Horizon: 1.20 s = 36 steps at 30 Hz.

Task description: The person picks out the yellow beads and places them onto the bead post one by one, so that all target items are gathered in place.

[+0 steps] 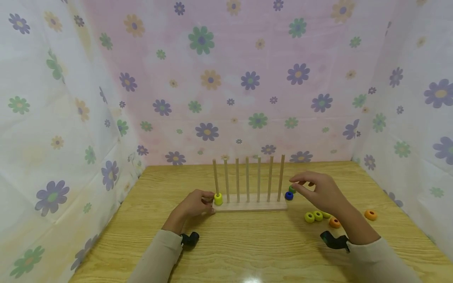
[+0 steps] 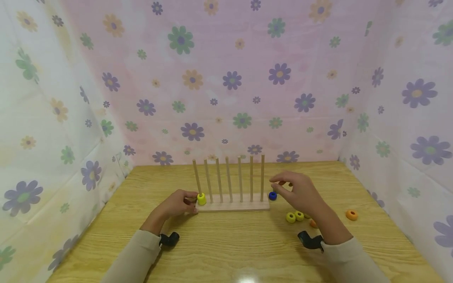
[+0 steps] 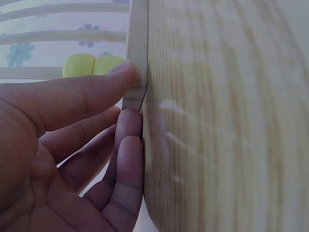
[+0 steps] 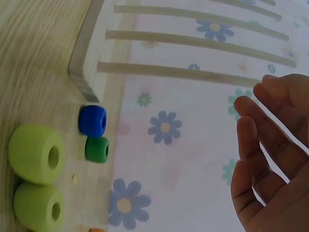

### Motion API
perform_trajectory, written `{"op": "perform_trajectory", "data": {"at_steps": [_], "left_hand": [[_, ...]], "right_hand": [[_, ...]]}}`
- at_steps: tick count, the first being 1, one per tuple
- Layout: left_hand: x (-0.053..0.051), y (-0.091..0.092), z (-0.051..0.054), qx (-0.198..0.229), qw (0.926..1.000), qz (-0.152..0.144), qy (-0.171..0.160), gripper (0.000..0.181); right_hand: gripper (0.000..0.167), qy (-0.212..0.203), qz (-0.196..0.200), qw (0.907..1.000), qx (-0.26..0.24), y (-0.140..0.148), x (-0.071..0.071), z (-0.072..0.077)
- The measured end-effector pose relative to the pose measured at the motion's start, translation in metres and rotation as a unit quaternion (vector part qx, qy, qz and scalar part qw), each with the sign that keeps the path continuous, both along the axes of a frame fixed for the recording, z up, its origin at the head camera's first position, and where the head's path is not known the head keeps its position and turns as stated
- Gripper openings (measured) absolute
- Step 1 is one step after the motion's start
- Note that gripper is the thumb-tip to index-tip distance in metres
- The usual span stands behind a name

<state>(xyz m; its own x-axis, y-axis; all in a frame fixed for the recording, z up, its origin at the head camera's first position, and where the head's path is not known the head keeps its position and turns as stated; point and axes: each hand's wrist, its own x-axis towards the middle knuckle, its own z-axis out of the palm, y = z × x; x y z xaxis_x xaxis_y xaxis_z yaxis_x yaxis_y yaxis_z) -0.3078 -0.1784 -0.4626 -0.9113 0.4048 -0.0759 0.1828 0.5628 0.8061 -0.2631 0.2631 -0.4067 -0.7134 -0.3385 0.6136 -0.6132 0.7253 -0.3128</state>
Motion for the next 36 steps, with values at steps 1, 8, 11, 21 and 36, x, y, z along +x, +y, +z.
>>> {"op": "perform_trajectory", "data": {"at_steps": [1, 8, 11, 21, 36], "left_hand": [[0.0, 0.0, 0.0, 0.0, 1.0, 0.0, 0.0, 0.053], [0.0, 0.0, -0.001, 0.002, 1.0, 0.007, -0.004, 0.054], [0.0, 0.0, -0.002, 0.001, 1.0, 0.005, -0.004, 0.055], [0.002, 0.001, 0.0, 0.004, 0.9999, 0.009, -0.01, 0.055], [0.001, 0.0, 0.002, 0.002, 1.0, 0.003, -0.004, 0.054]], "right_hand": [[0.018, -0.003, -0.002, 1.0, 0.001, 0.003, 0.001, -0.001], [0.019, -0.012, -0.018, 0.9997, 0.005, 0.019, 0.005, -0.003], [0.018, -0.028, -0.022, 0.9994, 0.0, 0.024, 0.007, -0.004], [0.018, -0.123, -0.029, 0.9912, -0.041, 0.053, -0.003, -0.019], [0.039, -0.282, -0.029, 0.9545, -0.092, 0.101, -0.011, -0.042]]}}
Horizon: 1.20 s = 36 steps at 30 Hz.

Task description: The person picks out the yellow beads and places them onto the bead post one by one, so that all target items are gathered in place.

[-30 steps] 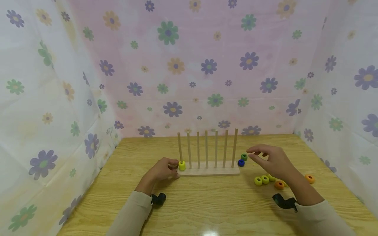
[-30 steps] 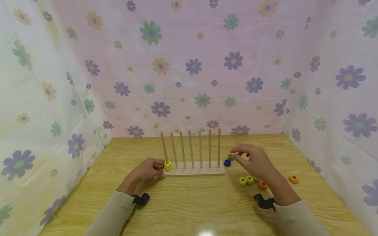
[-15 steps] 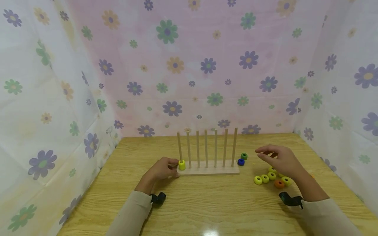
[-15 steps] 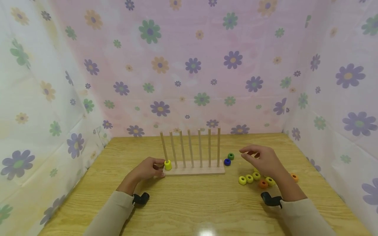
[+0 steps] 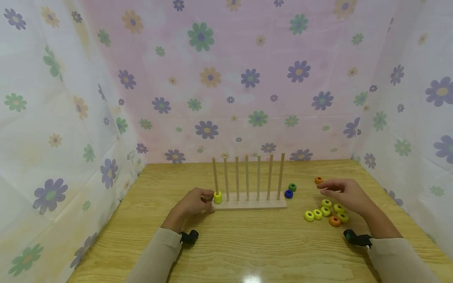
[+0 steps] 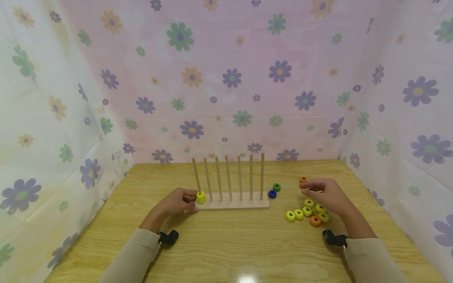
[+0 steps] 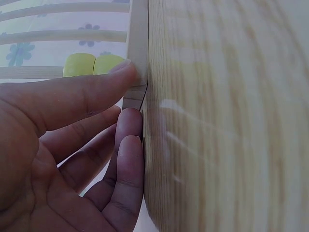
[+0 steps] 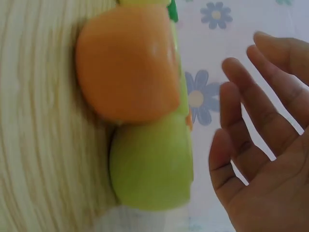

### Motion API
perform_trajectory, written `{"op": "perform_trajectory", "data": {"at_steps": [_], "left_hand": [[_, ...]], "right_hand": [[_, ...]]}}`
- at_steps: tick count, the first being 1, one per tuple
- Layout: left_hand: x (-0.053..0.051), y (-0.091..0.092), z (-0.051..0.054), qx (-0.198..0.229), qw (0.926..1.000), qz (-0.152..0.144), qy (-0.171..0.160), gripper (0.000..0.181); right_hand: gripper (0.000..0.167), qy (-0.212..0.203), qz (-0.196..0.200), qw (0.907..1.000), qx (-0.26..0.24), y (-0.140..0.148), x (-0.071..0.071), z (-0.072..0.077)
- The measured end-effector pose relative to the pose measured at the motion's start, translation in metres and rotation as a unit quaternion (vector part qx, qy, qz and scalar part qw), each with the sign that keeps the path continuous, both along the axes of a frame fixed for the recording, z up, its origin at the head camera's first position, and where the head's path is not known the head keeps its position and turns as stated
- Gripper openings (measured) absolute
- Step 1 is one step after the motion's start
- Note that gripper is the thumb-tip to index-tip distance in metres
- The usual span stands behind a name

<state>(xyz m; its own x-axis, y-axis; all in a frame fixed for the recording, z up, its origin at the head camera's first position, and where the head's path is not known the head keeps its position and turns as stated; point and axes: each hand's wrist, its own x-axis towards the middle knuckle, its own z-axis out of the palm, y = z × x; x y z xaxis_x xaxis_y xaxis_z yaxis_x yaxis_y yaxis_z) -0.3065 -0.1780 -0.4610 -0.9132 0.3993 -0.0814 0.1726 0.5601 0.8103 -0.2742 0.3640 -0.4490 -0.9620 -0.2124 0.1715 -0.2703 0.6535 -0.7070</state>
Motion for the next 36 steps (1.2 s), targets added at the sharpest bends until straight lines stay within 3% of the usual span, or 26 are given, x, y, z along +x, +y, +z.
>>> {"op": "perform_trajectory", "data": {"at_steps": [5, 19, 26, 36], "left_hand": [[0.0, 0.0, 0.0, -0.001, 1.0, 0.0, 0.0, 0.055], [-0.001, -0.001, -0.004, 0.005, 1.0, 0.003, -0.001, 0.056], [-0.002, -0.001, -0.003, 0.003, 1.0, 0.003, -0.003, 0.057], [0.001, 0.0, 0.0, 0.003, 1.0, -0.001, 0.002, 0.054]], "right_hand": [[0.038, -0.034, 0.015, 0.9993, -0.003, 0.009, -0.001, -0.002], [0.043, -0.073, 0.057, 0.9954, -0.023, 0.019, -0.006, -0.013], [0.041, -0.062, 0.064, 0.996, -0.001, 0.019, -0.009, -0.016], [0.038, -0.049, 0.042, 0.9966, 0.051, 0.018, -0.01, -0.017]]}}
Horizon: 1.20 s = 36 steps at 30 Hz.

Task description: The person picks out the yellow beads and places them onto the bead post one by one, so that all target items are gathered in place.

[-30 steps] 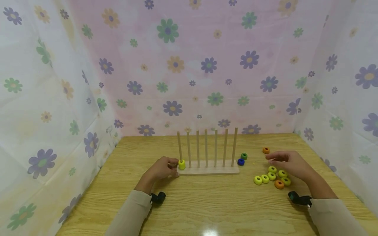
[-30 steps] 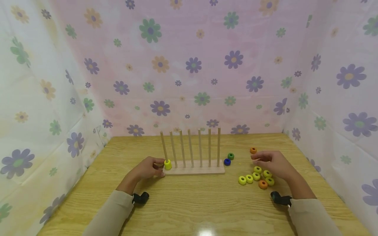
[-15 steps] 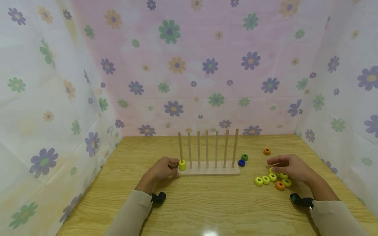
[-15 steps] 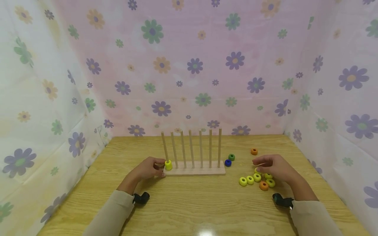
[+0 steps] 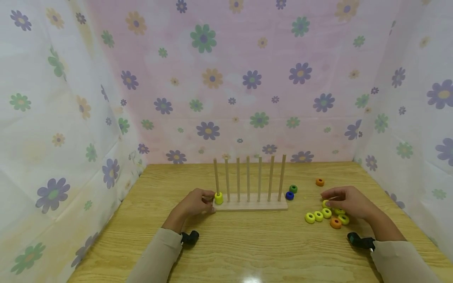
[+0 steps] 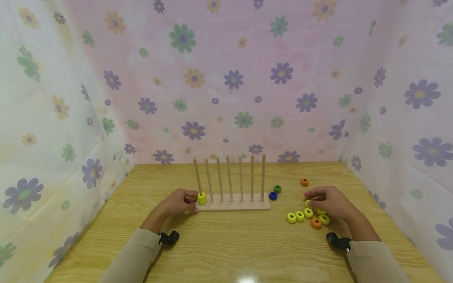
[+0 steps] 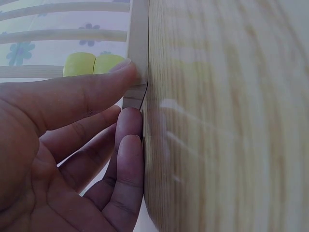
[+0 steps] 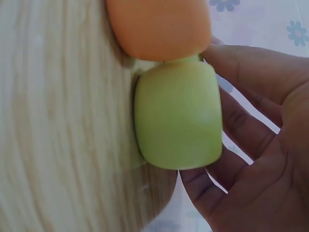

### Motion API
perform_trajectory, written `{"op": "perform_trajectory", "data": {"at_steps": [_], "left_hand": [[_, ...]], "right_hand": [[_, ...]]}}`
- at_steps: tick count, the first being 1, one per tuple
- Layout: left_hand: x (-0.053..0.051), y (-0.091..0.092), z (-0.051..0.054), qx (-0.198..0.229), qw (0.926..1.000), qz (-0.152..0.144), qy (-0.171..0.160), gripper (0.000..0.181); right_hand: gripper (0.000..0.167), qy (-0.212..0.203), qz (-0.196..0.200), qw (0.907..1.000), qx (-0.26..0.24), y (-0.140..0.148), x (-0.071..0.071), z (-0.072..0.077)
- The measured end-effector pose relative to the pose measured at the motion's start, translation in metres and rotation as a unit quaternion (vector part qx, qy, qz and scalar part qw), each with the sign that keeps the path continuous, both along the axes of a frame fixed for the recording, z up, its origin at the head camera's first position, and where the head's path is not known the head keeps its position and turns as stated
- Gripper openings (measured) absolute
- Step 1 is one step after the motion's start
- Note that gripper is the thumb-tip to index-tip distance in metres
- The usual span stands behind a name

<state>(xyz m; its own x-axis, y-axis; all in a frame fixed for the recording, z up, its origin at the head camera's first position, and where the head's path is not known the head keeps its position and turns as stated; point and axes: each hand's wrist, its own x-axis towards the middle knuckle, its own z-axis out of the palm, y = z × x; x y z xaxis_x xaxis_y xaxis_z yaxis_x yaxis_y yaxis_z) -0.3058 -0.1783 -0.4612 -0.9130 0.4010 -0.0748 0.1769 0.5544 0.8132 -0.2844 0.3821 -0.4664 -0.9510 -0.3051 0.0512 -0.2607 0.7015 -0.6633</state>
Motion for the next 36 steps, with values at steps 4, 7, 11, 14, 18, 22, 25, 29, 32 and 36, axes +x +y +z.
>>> {"op": "perform_trajectory", "data": {"at_steps": [4, 7, 11, 14, 18, 22, 25, 29, 32, 36], "left_hand": [[-0.001, -0.0005, -0.0016, 0.002, 1.0, 0.001, -0.002, 0.055], [-0.0016, -0.001, -0.0034, 0.003, 1.0, 0.003, -0.005, 0.055], [-0.0018, -0.0008, -0.004, 0.004, 1.0, 0.004, -0.006, 0.055], [-0.0014, -0.0002, -0.0036, 0.003, 1.0, 0.002, -0.007, 0.056], [-0.0008, 0.0001, -0.0028, 0.001, 0.9999, 0.006, -0.01, 0.057], [-0.0011, -0.0001, -0.0024, 0.0, 0.9999, 0.012, -0.011, 0.057], [-0.0012, -0.0001, -0.0021, 0.002, 0.9999, 0.011, -0.01, 0.056], [-0.0007, 0.0004, -0.0011, 0.005, 0.9999, 0.006, -0.01, 0.057], [-0.0002, 0.001, -0.0004, 0.005, 0.9999, 0.005, -0.012, 0.058], [0.0007, 0.0005, -0.0004, -0.002, 0.9999, 0.008, -0.01, 0.058]], "right_hand": [[0.037, 0.003, -0.014, 0.9998, 0.017, -0.001, 0.001, 0.0015], [0.037, 0.005, -0.019, 0.9994, 0.027, -0.0011, 0.0015, 0.0015], [0.038, 0.006, -0.023, 0.999, 0.037, -0.001, 0.0024, 0.0015], [0.038, 0.001, -0.022, 0.9992, 0.034, -0.0008, 0.0035, 0.002], [0.04, -0.009, -0.011, 0.9997, 0.021, 0.0001, 0.0038, 0.0022], [0.041, -0.009, -0.007, 0.9998, 0.018, 0.0015, 0.0015, 0.0016], [0.042, -0.009, -0.008, 0.9997, 0.021, 0.0022, 0.0005, 0.0016], [0.043, -0.014, -0.012, 0.9995, 0.026, 0.0026, 0.0012, 0.003], [0.043, -0.017, -0.018, 0.9992, 0.03, 0.0021, 0.0025, 0.0043], [0.043, -0.012, -0.02, 0.9992, 0.031, -0.0007, 0.0026, 0.0053]]}}
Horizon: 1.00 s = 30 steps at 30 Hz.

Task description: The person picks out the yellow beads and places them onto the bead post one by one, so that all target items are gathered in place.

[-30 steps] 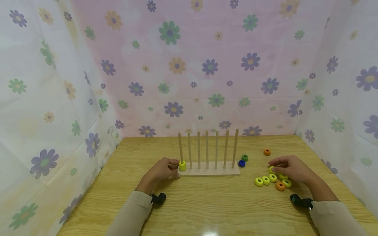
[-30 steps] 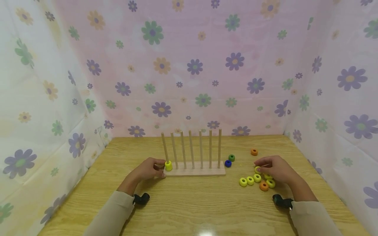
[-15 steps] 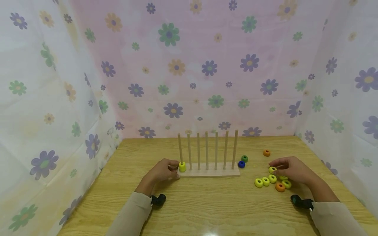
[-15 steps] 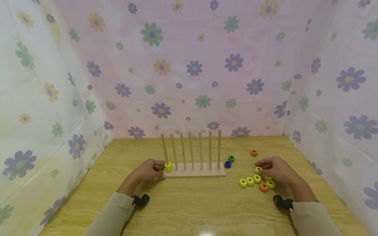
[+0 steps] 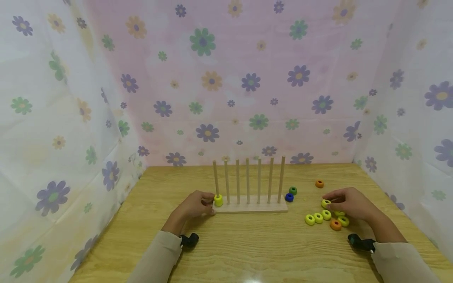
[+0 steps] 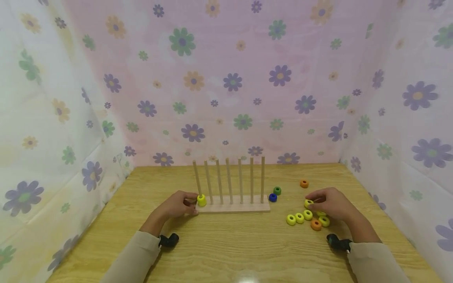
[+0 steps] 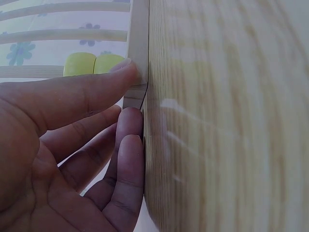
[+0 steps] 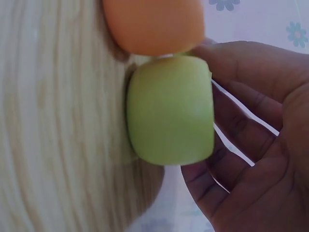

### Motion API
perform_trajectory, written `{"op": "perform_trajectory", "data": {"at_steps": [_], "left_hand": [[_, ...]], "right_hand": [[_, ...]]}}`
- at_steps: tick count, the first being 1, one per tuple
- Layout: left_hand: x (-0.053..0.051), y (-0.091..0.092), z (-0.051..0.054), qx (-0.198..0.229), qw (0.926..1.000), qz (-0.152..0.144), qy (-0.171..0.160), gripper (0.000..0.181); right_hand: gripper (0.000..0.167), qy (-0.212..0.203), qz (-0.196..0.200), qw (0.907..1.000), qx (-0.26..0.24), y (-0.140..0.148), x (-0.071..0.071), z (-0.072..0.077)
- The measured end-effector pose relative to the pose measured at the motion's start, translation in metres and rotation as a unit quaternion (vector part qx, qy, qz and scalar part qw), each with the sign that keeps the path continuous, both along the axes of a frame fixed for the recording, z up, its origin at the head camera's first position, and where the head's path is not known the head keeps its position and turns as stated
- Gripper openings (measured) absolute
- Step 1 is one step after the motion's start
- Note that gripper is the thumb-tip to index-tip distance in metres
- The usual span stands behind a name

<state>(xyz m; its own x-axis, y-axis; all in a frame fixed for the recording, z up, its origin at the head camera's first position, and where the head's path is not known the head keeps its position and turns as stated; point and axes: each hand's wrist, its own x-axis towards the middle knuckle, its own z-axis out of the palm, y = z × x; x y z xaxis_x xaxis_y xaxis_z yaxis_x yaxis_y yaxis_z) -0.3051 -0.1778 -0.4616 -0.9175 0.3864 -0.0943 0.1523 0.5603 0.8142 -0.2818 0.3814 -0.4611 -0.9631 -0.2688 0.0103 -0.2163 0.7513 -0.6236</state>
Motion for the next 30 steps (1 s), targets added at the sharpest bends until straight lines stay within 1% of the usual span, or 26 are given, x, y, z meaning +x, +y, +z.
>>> {"op": "perform_trajectory", "data": {"at_steps": [5, 12, 17, 22, 30], "left_hand": [[0.002, -0.001, 0.0, 0.001, 1.0, 0.001, 0.002, 0.057], [0.0, -0.001, -0.002, 0.004, 1.0, 0.001, 0.002, 0.056], [0.0, 0.0, -0.002, 0.007, 0.9999, -0.008, 0.005, 0.055], [-0.001, 0.0, -0.001, 0.007, 0.9999, -0.01, 0.007, 0.055], [0.0, 0.0, 0.0, 0.003, 0.9999, -0.009, 0.01, 0.056]], "right_hand": [[0.045, 0.009, -0.011, 0.9999, -0.001, -0.005, -0.001, 0.002], [0.046, 0.015, -0.022, 0.9996, -0.004, -0.01, 0.003, 0.008], [0.043, 0.024, -0.017, 0.9995, -0.006, -0.012, 0.004, 0.009], [0.041, 0.034, -0.018, 0.9992, -0.007, -0.014, 0.005, 0.011], [0.044, 0.053, -0.027, 0.9982, -0.008, -0.016, 0.005, 0.014]]}}
